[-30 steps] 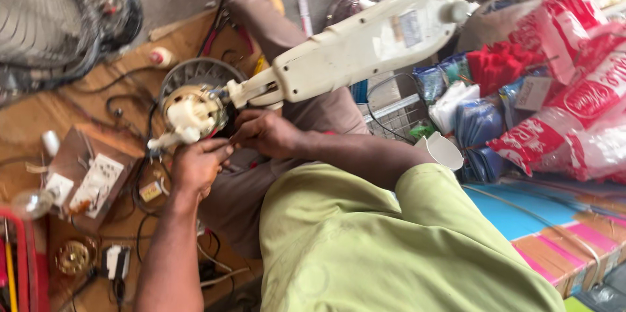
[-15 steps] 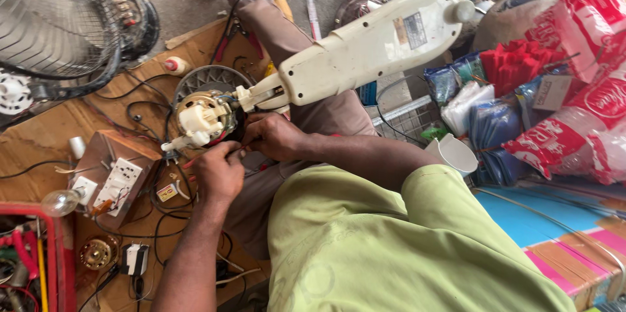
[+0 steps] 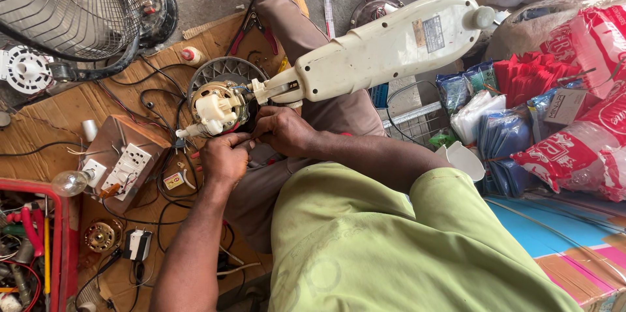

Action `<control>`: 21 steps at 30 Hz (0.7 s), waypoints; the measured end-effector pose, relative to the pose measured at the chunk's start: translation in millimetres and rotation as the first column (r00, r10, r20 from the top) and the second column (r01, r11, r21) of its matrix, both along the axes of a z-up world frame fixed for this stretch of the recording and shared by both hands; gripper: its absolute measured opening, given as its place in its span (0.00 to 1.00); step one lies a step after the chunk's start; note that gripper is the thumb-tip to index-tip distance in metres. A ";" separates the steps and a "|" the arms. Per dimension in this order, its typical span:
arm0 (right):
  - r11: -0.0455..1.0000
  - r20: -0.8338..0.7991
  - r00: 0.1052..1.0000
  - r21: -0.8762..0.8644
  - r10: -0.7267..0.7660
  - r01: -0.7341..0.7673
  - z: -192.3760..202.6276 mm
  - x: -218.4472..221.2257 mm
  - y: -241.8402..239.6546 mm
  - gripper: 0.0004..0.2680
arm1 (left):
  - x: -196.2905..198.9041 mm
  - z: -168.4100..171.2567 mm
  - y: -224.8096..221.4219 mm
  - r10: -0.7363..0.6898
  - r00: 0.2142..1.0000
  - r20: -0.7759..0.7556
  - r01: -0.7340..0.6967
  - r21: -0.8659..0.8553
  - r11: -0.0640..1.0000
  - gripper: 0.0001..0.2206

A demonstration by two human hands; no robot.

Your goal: The person repairs a ceiling fan motor by stripping wires, twisting connections, and wrapping them with red electrical tape. They handle the motor housing and wires throughout the process.

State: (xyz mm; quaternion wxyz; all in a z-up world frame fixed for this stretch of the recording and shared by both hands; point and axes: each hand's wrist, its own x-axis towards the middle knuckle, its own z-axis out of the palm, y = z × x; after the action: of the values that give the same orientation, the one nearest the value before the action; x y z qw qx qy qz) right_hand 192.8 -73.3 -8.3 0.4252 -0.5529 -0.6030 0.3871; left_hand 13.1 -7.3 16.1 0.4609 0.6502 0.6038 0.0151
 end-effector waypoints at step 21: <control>0.999 0.188 0.982 -0.039 0.029 -0.022 7.6 -1.4 9.1 0.05 | -4.7 16.2 -21.3 -0.240 0.960 0.147 0.147 0.465 0.873 0.07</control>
State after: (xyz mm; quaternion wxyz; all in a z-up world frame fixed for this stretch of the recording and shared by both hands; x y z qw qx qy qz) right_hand 191.3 -64.2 -0.7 0.3511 -0.5871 -0.6403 0.3494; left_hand 8.4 -28.6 32.2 0.3556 0.7914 0.4661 0.1731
